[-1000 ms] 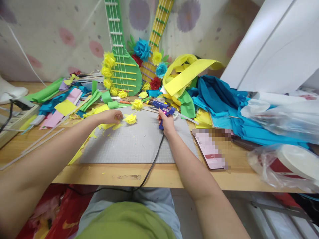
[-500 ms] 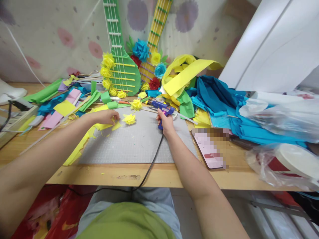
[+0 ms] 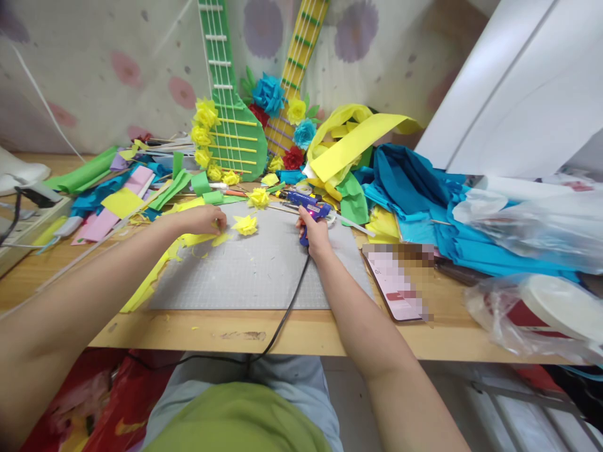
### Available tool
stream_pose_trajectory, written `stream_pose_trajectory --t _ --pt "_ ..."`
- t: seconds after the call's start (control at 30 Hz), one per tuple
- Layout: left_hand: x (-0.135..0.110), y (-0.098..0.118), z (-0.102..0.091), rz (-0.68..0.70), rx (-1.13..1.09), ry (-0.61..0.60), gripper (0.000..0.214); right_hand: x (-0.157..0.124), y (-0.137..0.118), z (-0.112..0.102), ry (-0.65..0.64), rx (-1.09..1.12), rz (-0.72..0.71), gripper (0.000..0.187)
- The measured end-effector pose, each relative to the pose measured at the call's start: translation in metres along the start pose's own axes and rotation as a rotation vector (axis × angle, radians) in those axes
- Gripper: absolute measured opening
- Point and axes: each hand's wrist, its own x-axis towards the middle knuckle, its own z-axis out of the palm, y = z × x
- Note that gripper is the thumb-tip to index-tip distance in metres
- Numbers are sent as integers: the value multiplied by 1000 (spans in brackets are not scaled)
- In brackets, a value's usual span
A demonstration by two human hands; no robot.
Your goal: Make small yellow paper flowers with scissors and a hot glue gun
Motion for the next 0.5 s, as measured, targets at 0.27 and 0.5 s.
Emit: stream_pose_trajectory --t 0.27,0.5 --pt "-9 3 0 -35 -159 55 12 0 0 0 2 -27 3 36" --pt "-21 -1 -1 -155 -599 268 29 -2 1 0 -14 -85 -48 36"
